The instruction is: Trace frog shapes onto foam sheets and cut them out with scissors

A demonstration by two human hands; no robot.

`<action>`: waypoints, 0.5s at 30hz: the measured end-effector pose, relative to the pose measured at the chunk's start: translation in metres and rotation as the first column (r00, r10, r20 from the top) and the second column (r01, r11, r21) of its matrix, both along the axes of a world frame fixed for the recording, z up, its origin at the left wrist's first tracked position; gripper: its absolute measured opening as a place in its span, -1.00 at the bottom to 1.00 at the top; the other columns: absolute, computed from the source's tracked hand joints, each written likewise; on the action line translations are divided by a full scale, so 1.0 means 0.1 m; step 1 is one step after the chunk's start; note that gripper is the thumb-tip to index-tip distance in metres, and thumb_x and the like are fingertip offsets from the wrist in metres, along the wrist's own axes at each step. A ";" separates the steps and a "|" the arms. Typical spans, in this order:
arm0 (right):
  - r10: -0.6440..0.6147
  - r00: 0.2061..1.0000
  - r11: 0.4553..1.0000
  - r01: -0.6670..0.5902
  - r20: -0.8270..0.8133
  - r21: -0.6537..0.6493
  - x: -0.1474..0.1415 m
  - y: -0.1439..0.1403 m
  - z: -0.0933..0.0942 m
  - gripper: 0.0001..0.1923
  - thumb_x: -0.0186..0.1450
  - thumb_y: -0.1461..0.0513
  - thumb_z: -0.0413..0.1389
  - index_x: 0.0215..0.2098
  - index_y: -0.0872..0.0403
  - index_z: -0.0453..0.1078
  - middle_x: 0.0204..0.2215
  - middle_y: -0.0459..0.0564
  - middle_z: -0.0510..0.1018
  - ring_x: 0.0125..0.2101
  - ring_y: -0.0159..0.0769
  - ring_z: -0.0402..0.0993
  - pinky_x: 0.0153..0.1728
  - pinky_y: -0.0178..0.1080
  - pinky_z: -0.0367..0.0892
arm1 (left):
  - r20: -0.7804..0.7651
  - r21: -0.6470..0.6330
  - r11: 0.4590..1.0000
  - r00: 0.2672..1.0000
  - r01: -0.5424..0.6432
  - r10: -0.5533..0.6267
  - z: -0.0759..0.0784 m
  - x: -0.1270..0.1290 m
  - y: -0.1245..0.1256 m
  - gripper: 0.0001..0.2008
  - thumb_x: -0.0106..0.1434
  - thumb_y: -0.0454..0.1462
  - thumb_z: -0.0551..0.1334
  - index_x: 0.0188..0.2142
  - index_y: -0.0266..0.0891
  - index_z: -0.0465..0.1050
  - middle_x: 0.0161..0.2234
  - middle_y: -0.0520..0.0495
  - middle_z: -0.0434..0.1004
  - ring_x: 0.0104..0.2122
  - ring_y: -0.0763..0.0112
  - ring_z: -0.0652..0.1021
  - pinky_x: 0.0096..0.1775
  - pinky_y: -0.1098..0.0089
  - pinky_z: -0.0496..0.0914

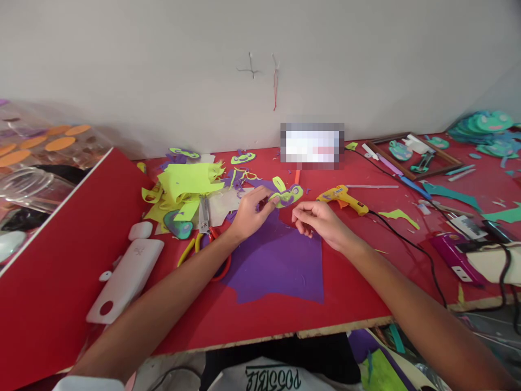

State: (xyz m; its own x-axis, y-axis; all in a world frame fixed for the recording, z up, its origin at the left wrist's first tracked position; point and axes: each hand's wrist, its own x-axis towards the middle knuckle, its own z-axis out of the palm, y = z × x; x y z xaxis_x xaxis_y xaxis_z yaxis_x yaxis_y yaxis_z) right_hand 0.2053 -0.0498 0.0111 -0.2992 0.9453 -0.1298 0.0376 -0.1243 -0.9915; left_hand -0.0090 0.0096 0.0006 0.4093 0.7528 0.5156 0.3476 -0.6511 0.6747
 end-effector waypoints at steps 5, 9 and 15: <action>0.054 0.998 0.991 -0.059 0.041 0.122 0.06 -0.02 0.07 -0.64 0.39 0.00 0.16 -0.42 0.08 0.42 -0.69 -0.21 0.33 -0.65 -0.45 0.23 -0.60 -0.35 0.17 | 0.023 -0.040 0.988 0.988 -0.148 0.149 -0.04 -0.01 0.07 -0.59 0.43 -0.07 0.15 -0.49 -0.20 0.14 -0.51 0.07 0.19 -0.49 0.48 0.26 -0.40 0.38 0.18; -0.064 0.981 0.904 -0.020 0.182 0.428 0.08 -0.02 0.07 -0.64 0.40 0.00 0.16 -0.43 0.05 0.49 -0.48 -0.07 0.47 -0.46 -0.34 0.41 -0.37 -0.24 0.39 | 0.071 -0.105 0.964 0.965 -0.243 0.251 -0.05 -0.04 0.13 -0.54 0.40 0.00 0.16 -0.51 -0.20 0.11 -0.54 0.09 0.12 -0.52 0.49 0.21 -0.46 0.40 0.15; -0.176 0.963 0.742 -0.007 0.204 0.670 0.09 -0.05 0.13 -0.68 0.43 0.04 0.13 -0.42 -0.04 0.54 0.28 -0.04 0.38 0.31 -0.02 0.22 0.29 0.14 0.19 | 0.051 -0.095 0.967 0.969 -0.235 0.240 -0.07 -0.04 0.15 -0.51 0.39 0.04 0.15 -0.53 -0.20 0.11 -0.55 0.09 0.15 -0.53 0.49 0.22 -0.46 0.40 0.15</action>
